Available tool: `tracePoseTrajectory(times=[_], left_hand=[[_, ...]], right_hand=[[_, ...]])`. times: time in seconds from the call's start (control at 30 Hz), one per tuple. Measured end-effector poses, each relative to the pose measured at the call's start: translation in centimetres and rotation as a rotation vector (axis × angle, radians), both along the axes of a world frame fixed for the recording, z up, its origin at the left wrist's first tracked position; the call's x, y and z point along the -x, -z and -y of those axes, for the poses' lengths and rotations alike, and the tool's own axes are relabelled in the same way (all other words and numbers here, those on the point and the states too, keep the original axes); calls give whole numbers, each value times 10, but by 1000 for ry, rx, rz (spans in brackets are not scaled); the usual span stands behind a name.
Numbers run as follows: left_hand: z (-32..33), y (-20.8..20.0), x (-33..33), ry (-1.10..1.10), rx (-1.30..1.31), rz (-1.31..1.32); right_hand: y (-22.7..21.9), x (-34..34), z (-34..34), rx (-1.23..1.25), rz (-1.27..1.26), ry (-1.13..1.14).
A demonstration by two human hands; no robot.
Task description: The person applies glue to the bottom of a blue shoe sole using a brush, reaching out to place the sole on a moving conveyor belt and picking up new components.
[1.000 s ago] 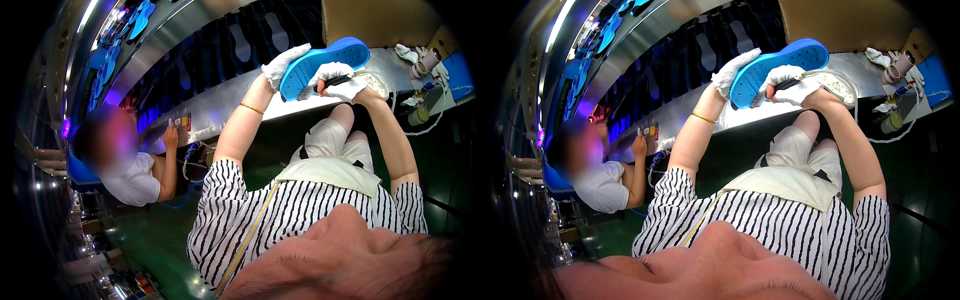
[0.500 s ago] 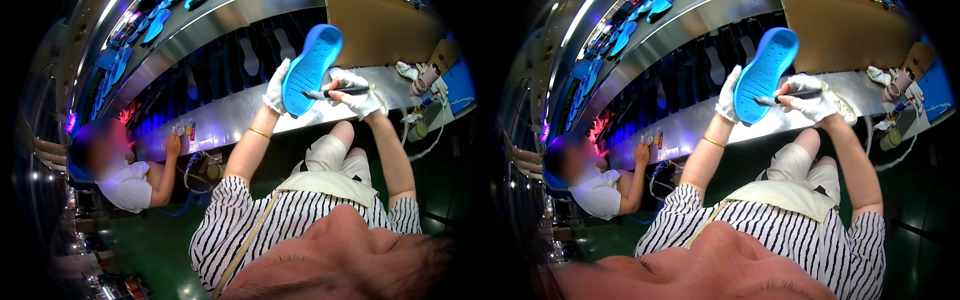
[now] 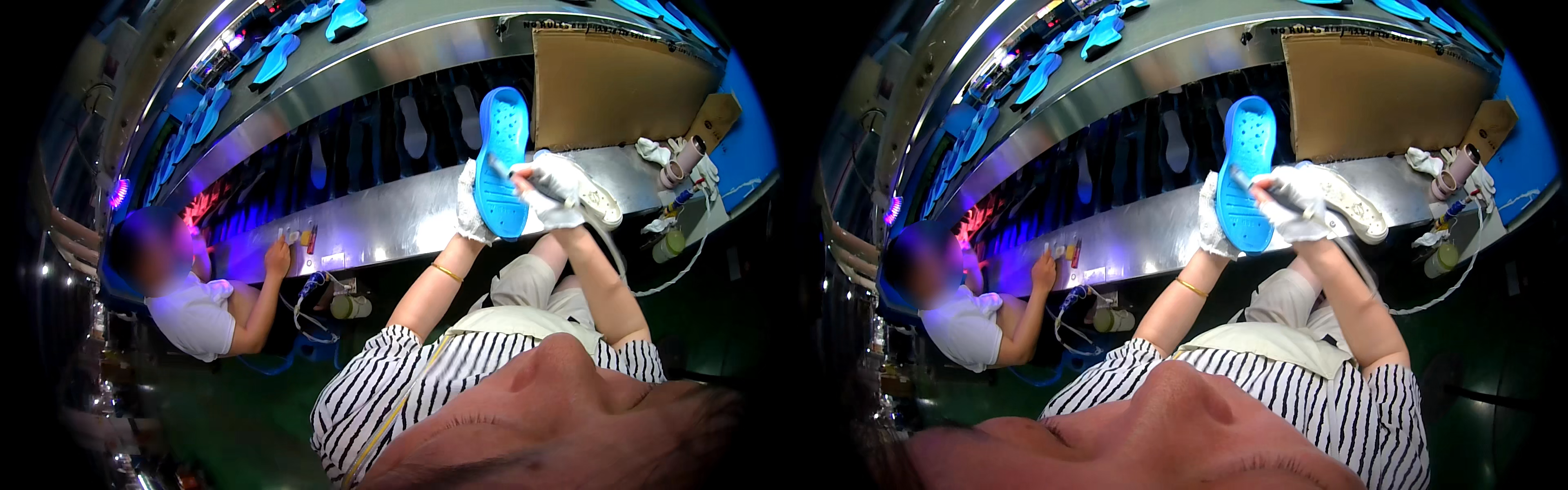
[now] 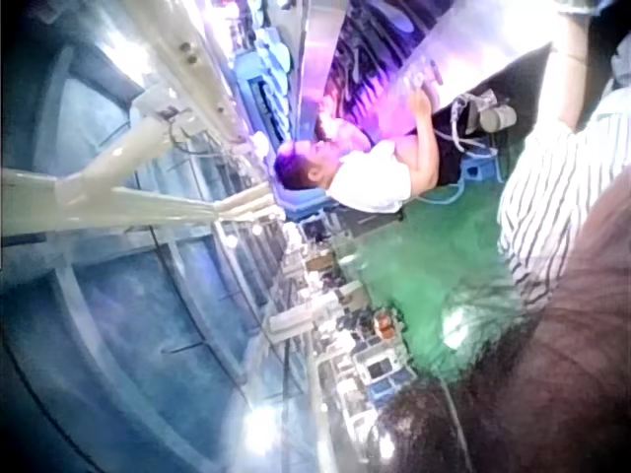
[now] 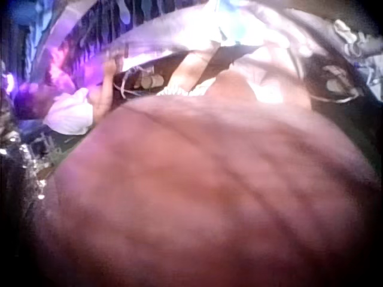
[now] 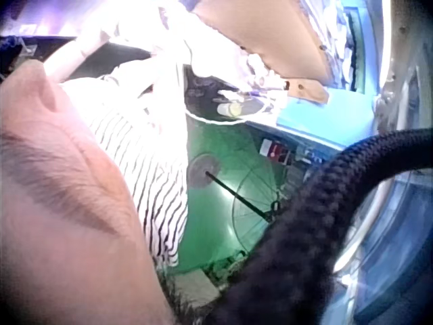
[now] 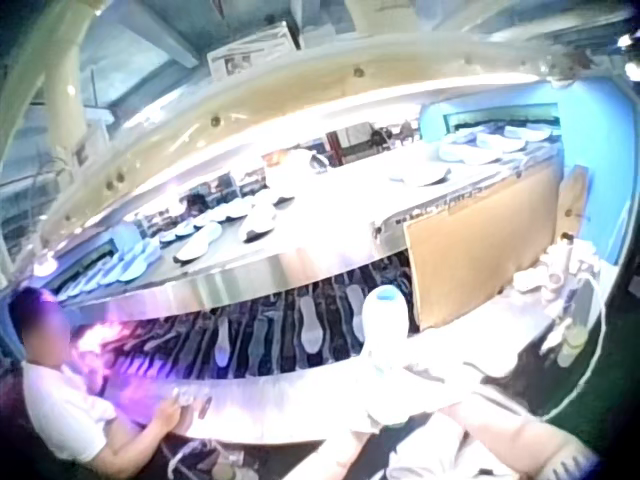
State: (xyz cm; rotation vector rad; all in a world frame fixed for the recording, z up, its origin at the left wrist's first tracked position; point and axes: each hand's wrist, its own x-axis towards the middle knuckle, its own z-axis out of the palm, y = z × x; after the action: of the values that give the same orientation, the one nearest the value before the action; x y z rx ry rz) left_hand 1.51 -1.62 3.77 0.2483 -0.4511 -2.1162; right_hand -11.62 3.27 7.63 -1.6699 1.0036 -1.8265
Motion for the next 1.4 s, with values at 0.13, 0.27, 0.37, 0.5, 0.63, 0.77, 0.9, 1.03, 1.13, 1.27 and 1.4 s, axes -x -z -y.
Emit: tracePoseTrajectory(times=[0.13, 0.27, 0.37, 0.5, 0.63, 0.77, 0.9, 1.03, 1.13, 1.27, 1.4], left_hand=[[-3, 2, -9, 73, 22, -77], [-17, -7, 0, 189, 19, -106], [-21, -5, 3, 200, -27, -134], [-16, -6, -1, 221, 8, -240], [-24, -14, -5, 168, 69, -86], [-8, -21, 2, 80, 164, 22], [8, -35, -27, 60, 281, 140], [4, -39, -27, 87, 253, 247], [-3, -48, -18, 39, 307, 301], [6, -60, -29, -29, 452, 361], [20, -89, -17, 40, 367, 242]], right_hand=[[-6, 7, -14, -414, 142, -311], [-19, 33, 24, -185, 320, 127], [-23, 21, 18, -395, 255, 99], [-9, 33, 7, -123, 215, -28], [-11, 40, 38, -142, 246, 191], [-17, 30, 6, 297, -276, 232], [-9, 26, -29, -15, -145, -246], [-39, 47, 6, 318, -237, 11], [-68, 55, 7, 350, -507, 107], [-49, 64, -12, 256, -611, -227], [-83, 67, -29, 293, -496, 32]])
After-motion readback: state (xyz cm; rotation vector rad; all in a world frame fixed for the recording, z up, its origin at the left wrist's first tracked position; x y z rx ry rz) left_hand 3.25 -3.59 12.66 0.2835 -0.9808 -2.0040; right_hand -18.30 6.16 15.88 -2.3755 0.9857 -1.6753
